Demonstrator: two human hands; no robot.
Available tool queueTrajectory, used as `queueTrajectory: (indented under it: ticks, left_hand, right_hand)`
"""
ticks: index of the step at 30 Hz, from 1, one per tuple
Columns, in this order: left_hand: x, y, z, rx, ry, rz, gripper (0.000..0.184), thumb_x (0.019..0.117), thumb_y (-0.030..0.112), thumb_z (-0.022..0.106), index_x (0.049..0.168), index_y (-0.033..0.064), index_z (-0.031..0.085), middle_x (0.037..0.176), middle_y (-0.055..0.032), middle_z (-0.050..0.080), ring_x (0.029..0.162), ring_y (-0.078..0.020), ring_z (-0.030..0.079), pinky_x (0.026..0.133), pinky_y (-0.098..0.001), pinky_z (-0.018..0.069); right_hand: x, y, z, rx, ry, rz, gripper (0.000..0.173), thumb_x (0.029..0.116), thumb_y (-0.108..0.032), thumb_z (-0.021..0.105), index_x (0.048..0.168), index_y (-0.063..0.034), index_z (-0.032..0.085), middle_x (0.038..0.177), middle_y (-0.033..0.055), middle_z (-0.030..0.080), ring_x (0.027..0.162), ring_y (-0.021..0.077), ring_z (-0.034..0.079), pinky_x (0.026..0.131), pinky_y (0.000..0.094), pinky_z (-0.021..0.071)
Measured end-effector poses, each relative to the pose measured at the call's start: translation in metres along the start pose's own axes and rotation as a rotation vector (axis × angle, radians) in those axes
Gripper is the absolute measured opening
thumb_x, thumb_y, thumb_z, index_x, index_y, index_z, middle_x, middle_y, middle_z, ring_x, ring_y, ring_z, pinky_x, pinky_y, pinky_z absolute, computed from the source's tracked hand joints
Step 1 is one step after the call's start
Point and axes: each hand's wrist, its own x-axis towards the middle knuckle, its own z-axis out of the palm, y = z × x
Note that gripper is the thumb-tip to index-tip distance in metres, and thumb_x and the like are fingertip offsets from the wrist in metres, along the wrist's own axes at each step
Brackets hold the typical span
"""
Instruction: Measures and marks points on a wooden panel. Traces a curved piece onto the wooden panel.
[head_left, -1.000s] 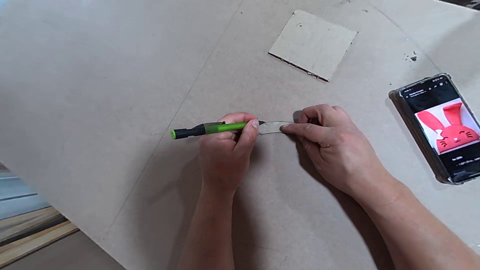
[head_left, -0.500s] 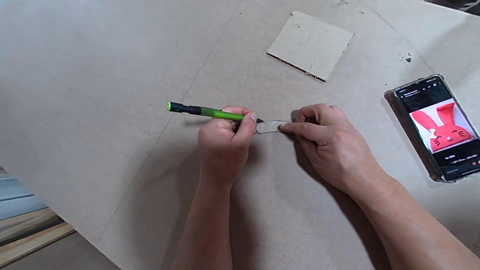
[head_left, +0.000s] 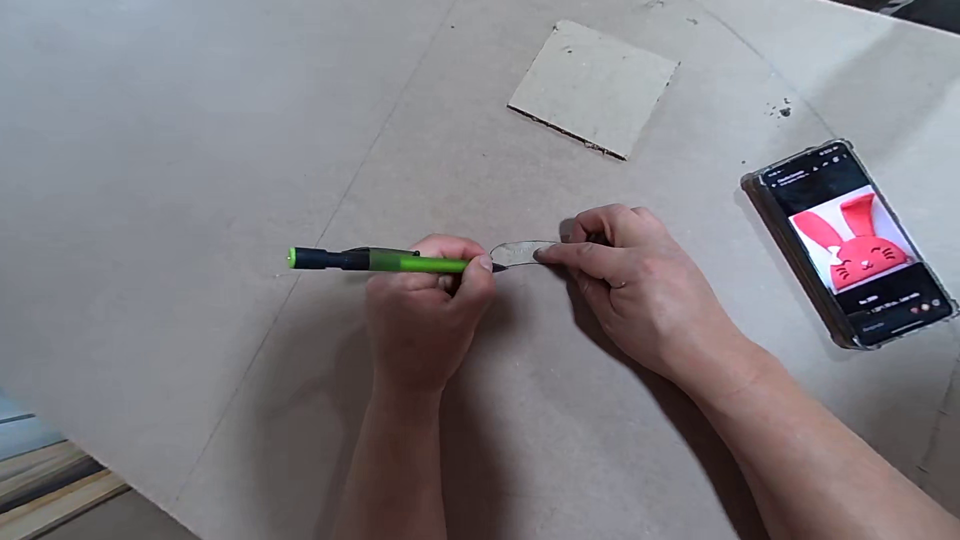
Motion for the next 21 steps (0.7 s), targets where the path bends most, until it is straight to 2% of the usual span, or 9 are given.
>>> queueTrajectory:
  ticks: [2, 6, 12, 17, 19, 21]
  left_hand:
    - [0.000, 0.000, 0.001, 0.029, -0.006, 0.025, 0.010, 0.0940, 0.020, 0.065, 0.096, 0.0143, 0.073, 0.073, 0.0081, 0.068, 0.054, 0.0006, 0.058, 0.045, -0.0175, 0.0461]
    - [-0.003, 0.003, 0.001, -0.005, -0.040, 0.039, 0.010, 0.0956, 0.021, 0.066, 0.098, 0.0136, 0.073, 0.078, 0.0077, 0.069, 0.057, -0.0003, 0.059, 0.048, -0.0172, 0.0477]
    - [-0.010, 0.002, 0.002, -0.096, 0.015, 0.054, 0.007, 0.0938, 0.015, 0.068, 0.098, 0.0099, 0.072, 0.086, 0.0046, 0.072, 0.066, -0.0034, 0.065, 0.057, -0.0186, 0.0546]
    - [-0.008, -0.004, 0.000, -0.200, 0.052, 0.039, 0.008, 0.0965, 0.017, 0.068, 0.101, 0.0104, 0.071, 0.090, 0.0033, 0.074, 0.068, -0.0072, 0.068, 0.059, -0.0225, 0.0583]
    - [-0.007, -0.010, -0.003, -0.234, 0.146, -0.006, 0.011, 0.1007, 0.020, 0.062, 0.102, 0.0114, 0.068, 0.086, 0.0049, 0.072, 0.065, -0.0068, 0.067, 0.056, -0.0229, 0.0575]
    - [0.000, -0.012, 0.001, -0.105, 0.226, -0.090, 0.018, 0.1031, 0.026, 0.055, 0.093, 0.0137, 0.063, 0.073, 0.0076, 0.065, 0.058, -0.0047, 0.062, 0.052, -0.0239, 0.0538]
  right_hand:
    - [0.001, 0.000, 0.001, 0.001, -0.001, -0.004, 0.030, 0.1004, -0.013, 0.058, 0.117, -0.0264, 0.079, 0.114, 0.0004, 0.065, 0.106, 0.0170, 0.058, 0.085, 0.0317, 0.0499]
    - [0.001, 0.000, 0.001, 0.010, 0.008, -0.008, 0.029, 0.1000, -0.013, 0.058, 0.116, -0.0255, 0.079, 0.112, 0.0004, 0.065, 0.105, 0.0172, 0.058, 0.086, 0.0317, 0.0496]
    - [0.000, 0.001, 0.001, 0.020, 0.012, -0.013, 0.029, 0.1000, -0.013, 0.058, 0.116, -0.0253, 0.079, 0.110, -0.0005, 0.065, 0.105, 0.0164, 0.058, 0.086, 0.0307, 0.0496]
    - [0.001, 0.002, 0.001, 0.031, 0.015, -0.003, 0.029, 0.1005, -0.014, 0.058, 0.117, -0.0254, 0.079, 0.110, -0.0006, 0.065, 0.106, 0.0163, 0.058, 0.087, 0.0310, 0.0505]
    - [-0.001, 0.002, 0.003, 0.024, 0.037, 0.031, 0.028, 0.1005, -0.014, 0.058, 0.117, -0.0256, 0.078, 0.110, -0.0006, 0.065, 0.105, 0.0164, 0.059, 0.088, 0.0315, 0.0514]
    - [0.003, 0.006, 0.004, -0.017, 0.102, 0.099, 0.027, 0.1001, -0.016, 0.058, 0.115, -0.0265, 0.078, 0.110, -0.0013, 0.065, 0.104, 0.0158, 0.059, 0.087, 0.0318, 0.0518]
